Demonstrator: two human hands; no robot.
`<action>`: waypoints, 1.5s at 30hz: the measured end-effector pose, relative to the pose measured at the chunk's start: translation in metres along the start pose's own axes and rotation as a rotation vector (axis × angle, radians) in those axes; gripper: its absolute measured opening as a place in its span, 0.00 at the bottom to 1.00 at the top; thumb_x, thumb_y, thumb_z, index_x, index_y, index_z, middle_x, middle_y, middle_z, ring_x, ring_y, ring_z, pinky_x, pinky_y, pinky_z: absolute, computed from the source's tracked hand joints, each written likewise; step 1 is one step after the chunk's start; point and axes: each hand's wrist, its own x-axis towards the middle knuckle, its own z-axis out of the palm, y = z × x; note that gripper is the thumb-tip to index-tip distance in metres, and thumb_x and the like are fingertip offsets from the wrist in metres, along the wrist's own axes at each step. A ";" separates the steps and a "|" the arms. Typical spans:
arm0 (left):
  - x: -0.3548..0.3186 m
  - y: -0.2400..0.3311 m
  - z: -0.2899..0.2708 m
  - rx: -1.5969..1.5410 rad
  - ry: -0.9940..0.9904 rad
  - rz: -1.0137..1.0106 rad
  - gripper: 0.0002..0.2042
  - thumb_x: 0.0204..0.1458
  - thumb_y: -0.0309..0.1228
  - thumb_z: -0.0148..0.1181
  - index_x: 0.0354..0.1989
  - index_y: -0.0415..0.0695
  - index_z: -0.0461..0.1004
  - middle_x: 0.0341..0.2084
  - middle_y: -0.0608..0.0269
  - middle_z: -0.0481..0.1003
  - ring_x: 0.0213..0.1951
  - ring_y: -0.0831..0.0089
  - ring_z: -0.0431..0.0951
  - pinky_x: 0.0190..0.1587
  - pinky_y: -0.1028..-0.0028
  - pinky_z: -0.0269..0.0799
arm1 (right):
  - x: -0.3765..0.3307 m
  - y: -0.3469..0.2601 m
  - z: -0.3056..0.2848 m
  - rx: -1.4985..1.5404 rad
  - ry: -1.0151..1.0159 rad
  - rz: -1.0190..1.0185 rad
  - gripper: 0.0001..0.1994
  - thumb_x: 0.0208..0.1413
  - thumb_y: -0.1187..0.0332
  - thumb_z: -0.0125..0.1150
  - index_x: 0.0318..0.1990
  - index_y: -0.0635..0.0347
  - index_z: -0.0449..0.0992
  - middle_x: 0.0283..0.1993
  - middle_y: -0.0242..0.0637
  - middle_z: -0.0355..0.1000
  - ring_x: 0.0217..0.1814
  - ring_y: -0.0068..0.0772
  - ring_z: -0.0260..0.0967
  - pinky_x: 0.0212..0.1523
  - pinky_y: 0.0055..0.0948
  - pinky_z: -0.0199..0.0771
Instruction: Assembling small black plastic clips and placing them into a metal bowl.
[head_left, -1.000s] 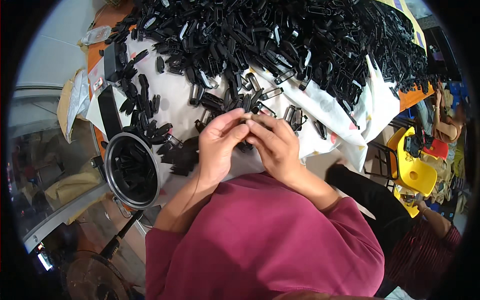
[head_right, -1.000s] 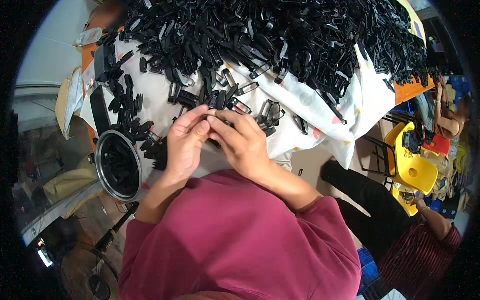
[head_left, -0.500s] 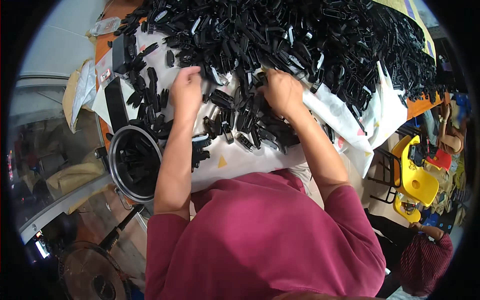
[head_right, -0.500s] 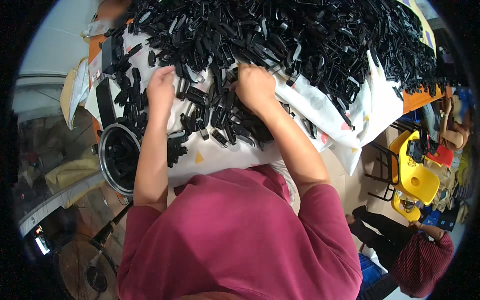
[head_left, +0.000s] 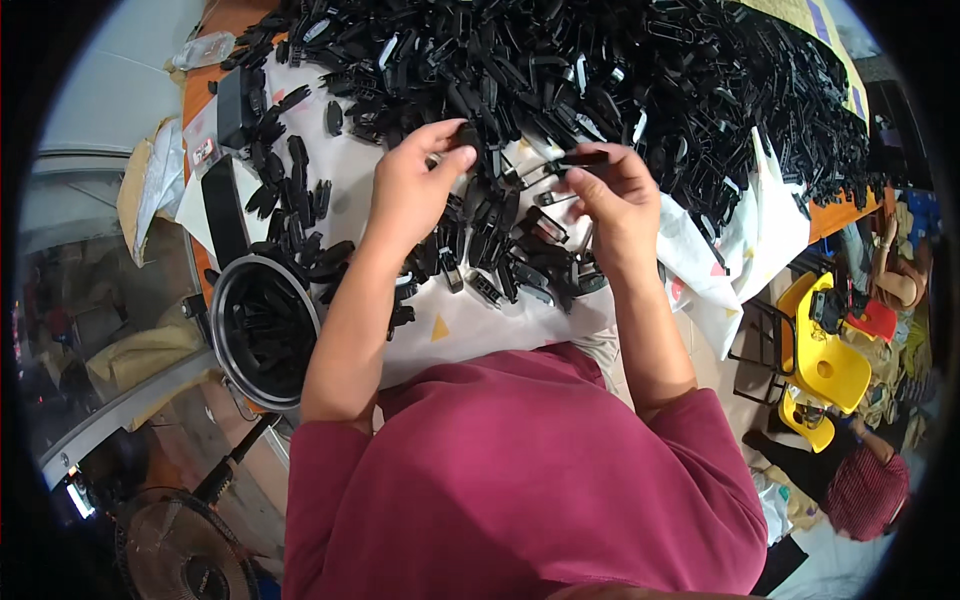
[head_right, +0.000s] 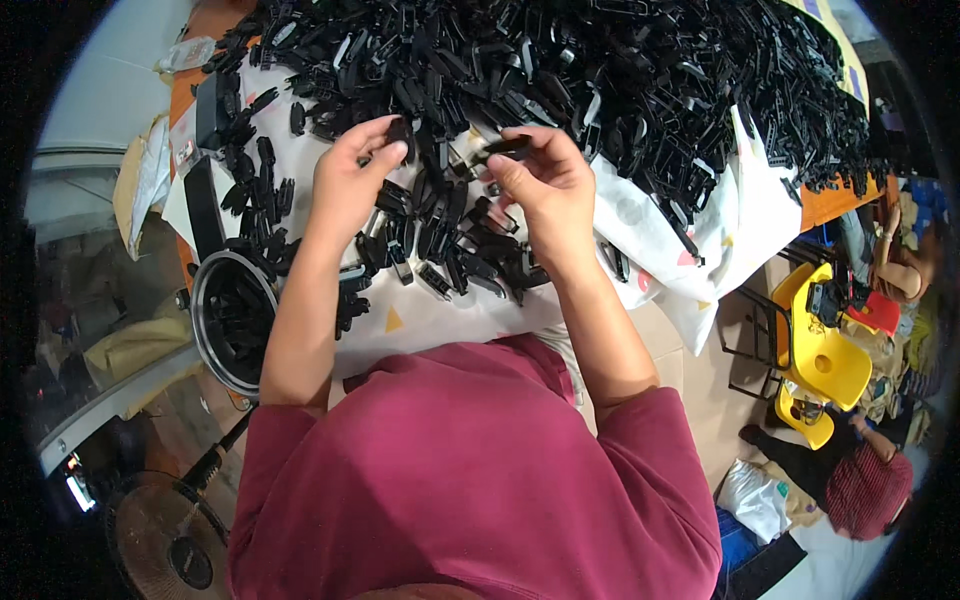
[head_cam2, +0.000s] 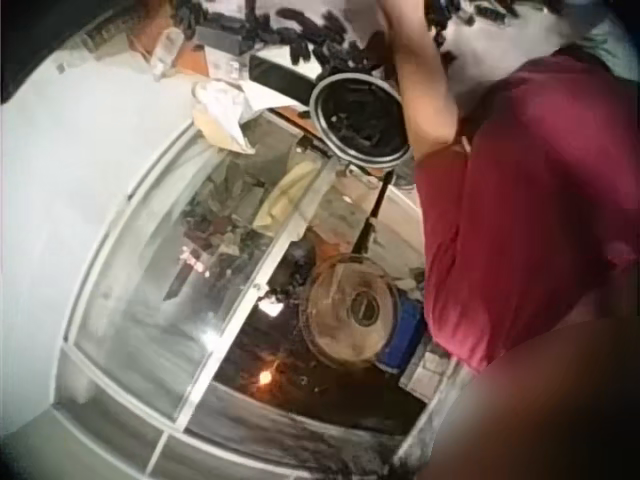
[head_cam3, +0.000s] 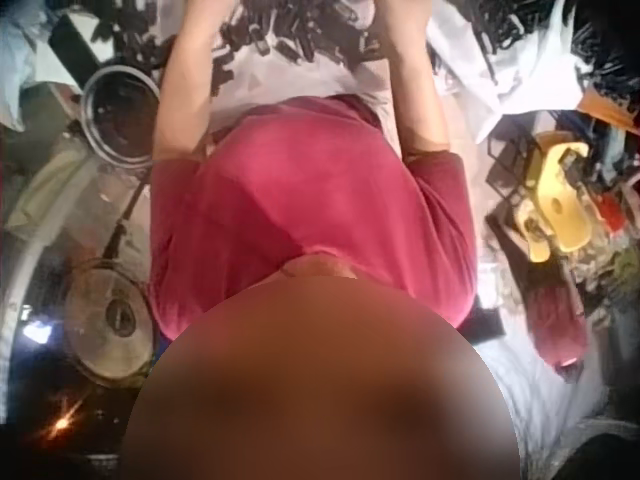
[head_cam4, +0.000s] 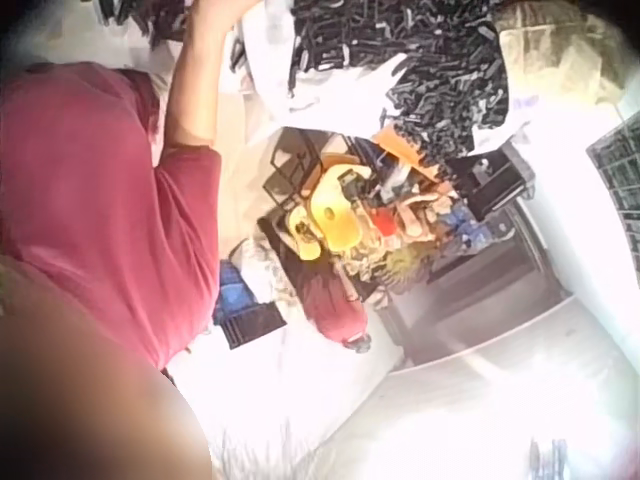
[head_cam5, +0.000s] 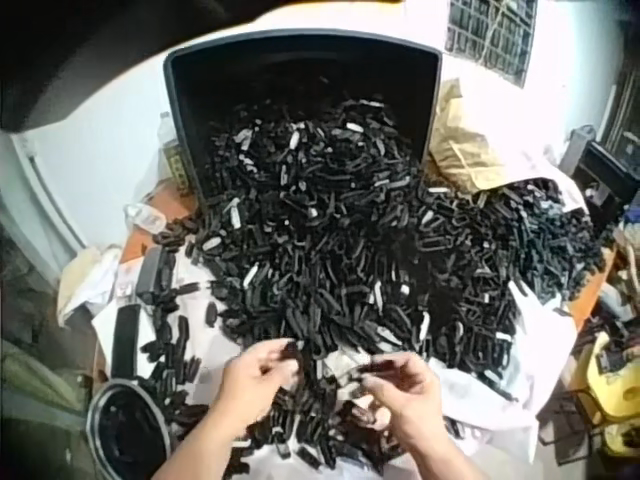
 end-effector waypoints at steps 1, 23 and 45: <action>-0.010 0.011 -0.004 -0.385 -0.132 -0.067 0.14 0.48 0.28 0.57 0.45 0.40 0.70 0.36 0.63 0.73 0.37 0.73 0.73 0.42 0.75 0.68 | -0.002 -0.004 0.005 0.092 -0.010 -0.059 0.12 0.47 0.80 0.58 0.40 0.65 0.67 0.39 0.44 0.70 0.32 0.32 0.72 0.22 0.20 0.73; -0.043 0.044 -0.012 -0.113 -0.022 0.453 0.14 0.42 0.23 0.62 0.40 0.39 0.73 0.34 0.61 0.73 0.29 0.77 0.68 0.34 0.81 0.65 | -0.015 -0.034 0.018 0.302 -0.192 0.287 0.08 0.57 0.67 0.48 0.39 0.63 0.67 0.16 0.40 0.67 0.06 0.22 0.53 0.07 0.16 0.51; -0.072 0.025 0.014 -1.049 -0.107 -0.257 0.15 0.52 0.31 0.54 0.48 0.38 0.68 0.35 0.63 0.74 0.18 0.88 0.62 0.20 0.87 0.59 | -0.039 -0.003 0.028 -0.352 -0.232 0.238 0.15 0.55 0.65 0.54 0.44 0.62 0.61 0.18 0.29 0.64 0.17 0.14 0.59 0.16 0.14 0.56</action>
